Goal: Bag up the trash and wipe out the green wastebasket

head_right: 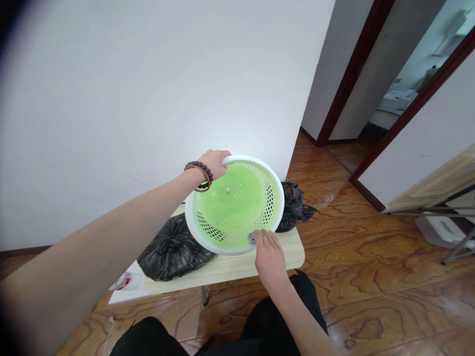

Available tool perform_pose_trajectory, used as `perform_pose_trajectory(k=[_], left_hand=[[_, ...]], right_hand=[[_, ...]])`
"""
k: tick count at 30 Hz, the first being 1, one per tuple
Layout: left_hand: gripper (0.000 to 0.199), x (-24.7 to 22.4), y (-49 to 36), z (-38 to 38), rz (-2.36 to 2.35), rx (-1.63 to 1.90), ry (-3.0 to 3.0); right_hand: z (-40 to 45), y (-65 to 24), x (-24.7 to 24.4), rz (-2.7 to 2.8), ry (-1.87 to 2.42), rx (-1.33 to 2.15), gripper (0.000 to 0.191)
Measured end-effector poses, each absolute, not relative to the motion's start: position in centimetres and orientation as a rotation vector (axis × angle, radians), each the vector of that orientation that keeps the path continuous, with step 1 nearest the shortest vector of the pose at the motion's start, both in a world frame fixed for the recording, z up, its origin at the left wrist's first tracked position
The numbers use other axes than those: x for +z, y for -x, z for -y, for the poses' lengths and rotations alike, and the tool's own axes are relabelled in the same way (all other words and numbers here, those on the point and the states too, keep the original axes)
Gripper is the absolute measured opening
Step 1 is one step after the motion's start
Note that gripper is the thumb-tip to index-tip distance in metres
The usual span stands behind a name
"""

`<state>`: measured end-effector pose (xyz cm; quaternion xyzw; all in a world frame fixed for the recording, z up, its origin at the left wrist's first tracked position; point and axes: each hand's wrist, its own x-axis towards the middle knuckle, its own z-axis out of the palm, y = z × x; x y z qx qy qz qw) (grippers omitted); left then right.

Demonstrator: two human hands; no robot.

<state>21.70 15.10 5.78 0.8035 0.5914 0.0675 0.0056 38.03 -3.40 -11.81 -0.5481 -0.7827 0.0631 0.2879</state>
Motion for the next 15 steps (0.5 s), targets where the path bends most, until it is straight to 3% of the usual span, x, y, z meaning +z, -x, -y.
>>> perform_pose_trajectory(k=[8, 15], left_hand=[[0.037, 5.8, -22.2, -14.8, -1.857, 0.215, -2.572], [0.040, 4.3, -20.1, -12.0, -1.989, 0.330, -2.506]], right_hand=[[5.1, -32.0, -10.8, 1.943, 1.381, 0.504, 0.037], [4.8, -35.3, -12.1, 2.067, 1.329, 0.338, 0.035]])
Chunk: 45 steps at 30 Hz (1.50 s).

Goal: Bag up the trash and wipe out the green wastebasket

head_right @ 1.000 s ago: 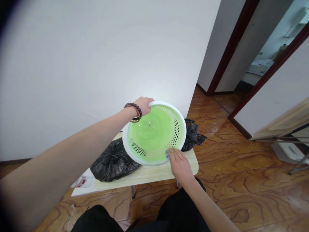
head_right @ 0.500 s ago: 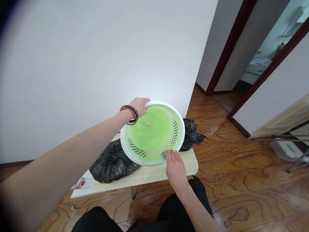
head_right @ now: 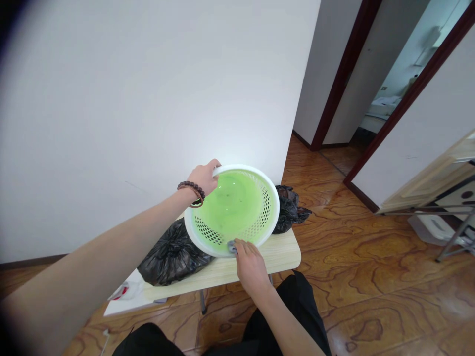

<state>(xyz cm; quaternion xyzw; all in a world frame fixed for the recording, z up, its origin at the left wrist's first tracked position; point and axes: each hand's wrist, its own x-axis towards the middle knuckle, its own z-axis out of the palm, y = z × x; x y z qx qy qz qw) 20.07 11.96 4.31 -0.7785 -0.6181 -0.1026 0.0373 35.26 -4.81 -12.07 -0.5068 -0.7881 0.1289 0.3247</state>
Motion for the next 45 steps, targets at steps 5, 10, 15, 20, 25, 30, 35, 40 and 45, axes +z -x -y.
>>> perform_pose_trajectory(k=[5, 10, 15, 20, 25, 30, 35, 40, 45], left_hand=[[0.034, 3.0, -19.0, -10.0, 2.018, -0.336, 2.246], [0.041, 4.3, -20.2, -11.3, 2.046, -0.189, 2.314], [0.051, 5.3, -21.7, -12.2, 1.752, -0.288, 2.620], [0.064, 5.0, -22.0, -12.4, 1.692, -0.407, 2.793], [0.063, 4.8, -21.9, -12.7, 1.722, -0.508, 2.833], [0.053, 4.5, -21.8, -12.9, 1.664, -0.586, 2.852], [0.055, 4.7, -21.5, -12.7, 1.707, -0.517, 2.788], [0.047, 4.7, -21.8, -12.5, 1.715, -0.515, 2.800], [0.042, 4.6, -22.3, -12.4, 1.750, -0.518, 2.776]], right_hand=[[4.8, -36.8, -13.7, 2.143, 1.318, 0.185, 0.035], [4.5, -37.1, -13.8, 2.169, 1.358, 0.120, 0.030], [4.6, -36.8, -12.8, 2.228, 1.372, 0.144, 0.033], [4.6, -38.3, -12.2, 2.327, 1.363, 0.144, 0.036], [3.8, -40.2, -13.3, 2.184, 1.569, -0.004, 0.026], [4.5, -34.6, -14.0, 1.900, 1.524, 0.274, 0.031], [5.0, -33.2, -13.0, 2.007, 1.350, 0.470, 0.031], [3.7, -39.4, -13.6, 2.097, 1.621, 0.148, 0.040], [3.9, -35.1, -13.9, 1.952, 1.571, 0.327, 0.034]])
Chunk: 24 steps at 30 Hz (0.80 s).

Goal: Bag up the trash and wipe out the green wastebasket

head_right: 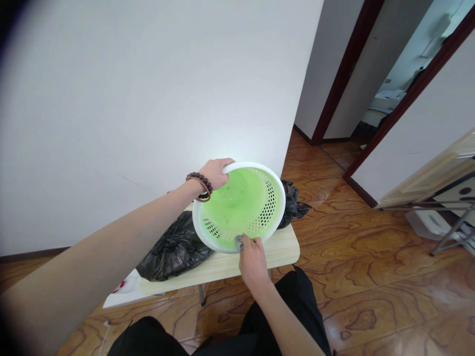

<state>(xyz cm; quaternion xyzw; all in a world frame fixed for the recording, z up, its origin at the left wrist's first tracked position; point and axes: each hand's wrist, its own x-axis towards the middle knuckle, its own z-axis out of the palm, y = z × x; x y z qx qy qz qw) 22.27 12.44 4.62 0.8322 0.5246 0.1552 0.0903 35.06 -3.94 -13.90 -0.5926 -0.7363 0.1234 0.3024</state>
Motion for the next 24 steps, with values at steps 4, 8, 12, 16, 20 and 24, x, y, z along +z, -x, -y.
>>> perform_pose_trajectory(k=[4, 8, 12, 16, 20, 24], left_hand=[[0.044, 4.6, -22.3, -12.4, -1.552, 0.442, -2.508], [0.042, 4.8, -22.3, -12.3, -1.530, 0.443, -2.500], [0.041, 5.0, -22.5, -12.2, -1.538, 0.469, -2.480], [0.042, 4.8, -22.6, -12.3, -1.561, 0.471, -2.492], [0.042, 4.6, -22.5, -12.3, -1.555, 0.445, -2.502], [0.044, 4.7, -22.4, -12.2, -1.545, 0.446, -2.464]], right_hand=[[4.6, -31.5, -12.7, 1.954, 1.448, 0.507, 0.025], [4.7, -35.6, -12.7, 2.107, 1.596, 0.328, 0.032], [4.7, -37.5, -13.5, 1.999, 1.747, 0.223, 0.033], [5.1, -32.1, -13.1, 1.820, 1.534, 0.522, 0.025], [5.3, -29.5, -12.2, 1.723, 1.402, 0.652, 0.023], [5.3, -34.3, -13.0, 1.968, 1.526, 0.459, 0.030]])
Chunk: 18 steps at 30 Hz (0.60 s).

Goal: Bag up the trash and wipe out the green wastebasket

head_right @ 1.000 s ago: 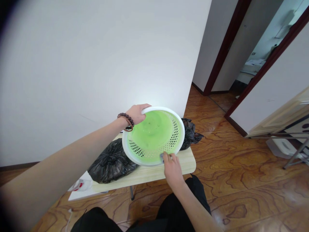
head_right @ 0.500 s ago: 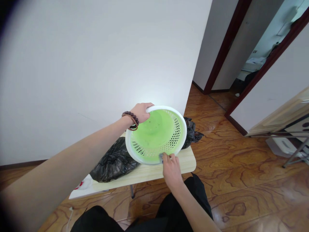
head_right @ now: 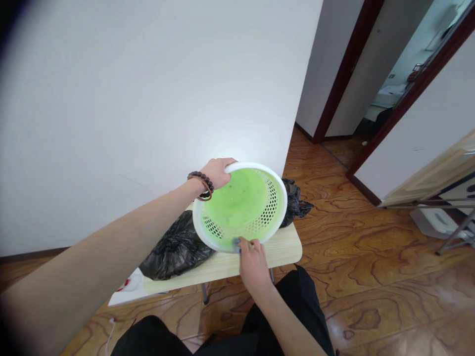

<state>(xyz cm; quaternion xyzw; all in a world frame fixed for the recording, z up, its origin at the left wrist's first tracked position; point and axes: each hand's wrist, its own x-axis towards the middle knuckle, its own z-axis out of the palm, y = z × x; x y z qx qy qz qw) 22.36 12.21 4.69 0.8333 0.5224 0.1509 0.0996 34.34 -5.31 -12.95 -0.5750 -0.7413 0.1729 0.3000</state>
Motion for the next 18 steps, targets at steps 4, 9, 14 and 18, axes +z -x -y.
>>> perform_pose_trajectory(k=[4, 9, 14, 18], left_hand=[[0.051, 4.6, -22.6, -12.0, -1.563, 0.511, -2.433], [0.050, 4.5, -23.1, -11.8, -1.607, 0.510, -2.420], [0.050, 4.5, -23.0, -11.5, -1.630, 0.481, -2.407], [0.050, 4.3, -22.9, -11.6, -1.647, 0.472, -2.387]], right_hand=[[5.1, -36.5, -13.7, 1.914, 1.716, 0.327, 0.031], [4.5, -30.4, -12.2, 1.680, 1.473, 0.695, 0.019], [4.5, -29.9, -11.3, 1.738, 1.411, 0.729, 0.018], [5.1, -34.7, -13.1, 2.006, 1.629, 0.400, 0.033]])
